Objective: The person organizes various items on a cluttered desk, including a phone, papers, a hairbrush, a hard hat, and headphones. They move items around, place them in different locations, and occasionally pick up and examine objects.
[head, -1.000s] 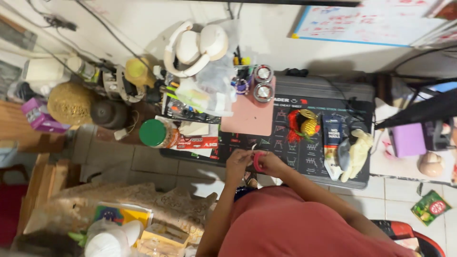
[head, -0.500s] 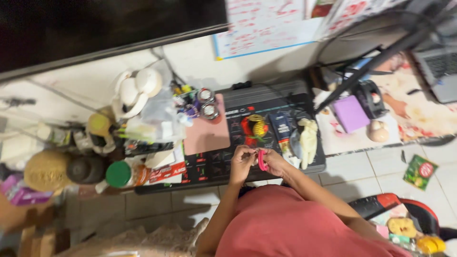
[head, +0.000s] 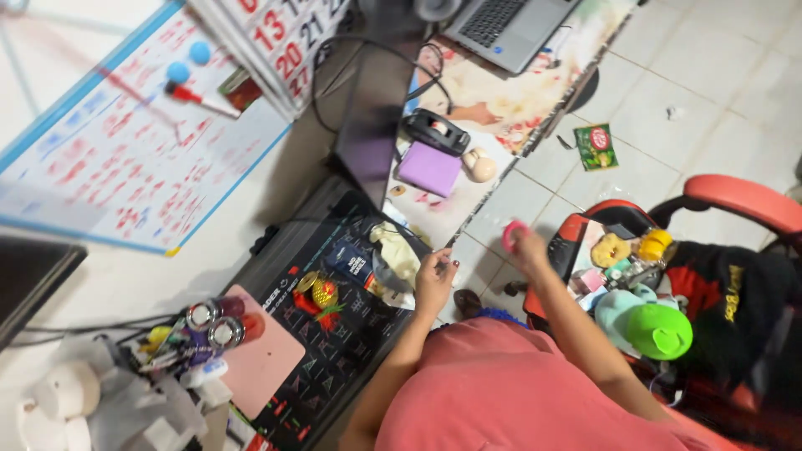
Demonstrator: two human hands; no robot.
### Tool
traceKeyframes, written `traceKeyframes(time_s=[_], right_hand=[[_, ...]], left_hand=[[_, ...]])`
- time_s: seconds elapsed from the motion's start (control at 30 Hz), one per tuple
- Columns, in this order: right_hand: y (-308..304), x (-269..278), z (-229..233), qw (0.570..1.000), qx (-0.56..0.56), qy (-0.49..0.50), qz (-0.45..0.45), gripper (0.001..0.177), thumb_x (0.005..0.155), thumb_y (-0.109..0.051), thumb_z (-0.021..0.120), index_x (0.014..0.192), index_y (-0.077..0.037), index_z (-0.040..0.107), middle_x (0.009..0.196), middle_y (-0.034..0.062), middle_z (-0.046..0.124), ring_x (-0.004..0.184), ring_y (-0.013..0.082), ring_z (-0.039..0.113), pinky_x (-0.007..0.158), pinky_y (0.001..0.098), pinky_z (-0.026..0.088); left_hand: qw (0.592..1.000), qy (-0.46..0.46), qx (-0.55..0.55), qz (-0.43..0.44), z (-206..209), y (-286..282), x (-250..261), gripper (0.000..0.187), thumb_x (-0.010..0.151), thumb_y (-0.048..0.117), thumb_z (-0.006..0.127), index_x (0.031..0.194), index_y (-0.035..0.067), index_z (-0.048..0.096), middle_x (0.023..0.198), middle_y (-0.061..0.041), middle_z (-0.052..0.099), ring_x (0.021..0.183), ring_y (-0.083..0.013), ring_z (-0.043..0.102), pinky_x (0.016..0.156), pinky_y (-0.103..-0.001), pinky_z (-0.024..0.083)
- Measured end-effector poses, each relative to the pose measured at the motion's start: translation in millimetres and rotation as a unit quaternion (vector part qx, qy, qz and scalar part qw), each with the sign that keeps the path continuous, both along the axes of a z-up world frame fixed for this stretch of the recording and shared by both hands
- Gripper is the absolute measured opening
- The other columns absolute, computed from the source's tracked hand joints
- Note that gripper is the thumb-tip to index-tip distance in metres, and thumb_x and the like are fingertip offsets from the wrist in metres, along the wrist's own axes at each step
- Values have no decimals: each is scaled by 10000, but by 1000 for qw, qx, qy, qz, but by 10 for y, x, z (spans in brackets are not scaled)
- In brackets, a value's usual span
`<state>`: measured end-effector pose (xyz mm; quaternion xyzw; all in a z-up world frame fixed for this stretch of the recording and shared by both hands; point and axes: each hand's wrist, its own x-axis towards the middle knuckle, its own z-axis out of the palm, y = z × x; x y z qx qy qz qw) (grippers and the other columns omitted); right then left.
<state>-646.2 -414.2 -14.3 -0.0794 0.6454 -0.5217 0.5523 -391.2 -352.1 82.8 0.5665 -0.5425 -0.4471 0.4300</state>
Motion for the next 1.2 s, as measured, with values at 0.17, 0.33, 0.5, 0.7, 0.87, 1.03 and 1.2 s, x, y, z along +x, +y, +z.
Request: traceKeyframes(time_s=[0.17, 0.33, 0.5, 0.7, 0.87, 1.03, 1.2], right_hand=[[-184, -666, -149, 995, -84, 16, -54, 215, 919, -72, 641, 1123, -93, 706, 815, -25, 597, 645, 81, 573, 551, 256, 504], [-398, -294, -278, 986, -82, 84, 116, 179, 1028, -131, 638, 1130, -2, 708, 776, 33, 544, 567, 87, 450, 487, 272, 391], [-317, 618, -20, 821, -259, 40, 507, 426, 823, -55, 585, 1219, 14, 728, 1063, 82, 768, 961, 137, 715, 860, 279, 574], [-28, 1735, 443, 719, -293, 336, 534, 612, 708, -75, 779, 1294, 16, 627, 1090, 180, 689, 953, 254, 651, 824, 365, 540], [-16, 2000, 282, 736, -116, 234, 625, 478, 872, -189, 728, 1330, -73, 657, 841, 228, 729, 760, 332, 732, 709, 400, 572], [-201, 2045, 127, 681, -323, 387, 532, 423, 823, -184, 765, 1223, -59, 712, 1038, 218, 729, 877, 351, 741, 764, 433, 581], [-216, 2213, 453, 535, -249, 522, 617, 777, 739, -400, 832, 1389, -76, 556, 1326, 208, 594, 1002, 431, 682, 845, 503, 561]], left_hand=[[978, -167, -110, 51, -146, -277, 273, 289, 918, 116, 742, 1200, 67, 703, 1076, -101, 709, 968, -236, 679, 811, -351, 536], [952, -249, 28, 174, -203, -237, 1037, 320, 907, 193, 711, 1203, 74, 685, 1098, -140, 637, 915, -297, 683, 781, -393, 565], [940, -282, 115, 154, -462, -60, 1222, 472, 811, 287, 810, 1173, 37, 638, 1046, -173, 713, 910, -325, 715, 795, -427, 552], [949, -246, 54, 188, -609, 66, 1111, 229, 873, 156, 708, 1074, 48, 729, 1011, -199, 744, 914, -374, 715, 815, -431, 552], [977, -178, -3, 119, -347, 286, 1036, 359, 878, 64, 628, 1224, 90, 721, 1128, -192, 716, 992, -373, 705, 856, -407, 555], [962, -163, -36, 218, -143, 500, 1145, 327, 875, 89, 675, 1197, 96, 730, 1175, -160, 717, 1010, -343, 708, 861, -399, 567], [859, -260, 5, 440, 11, 739, 1620, 562, 845, 290, 788, 1340, 146, 564, 1256, -133, 587, 978, -380, 701, 789, -447, 587]])
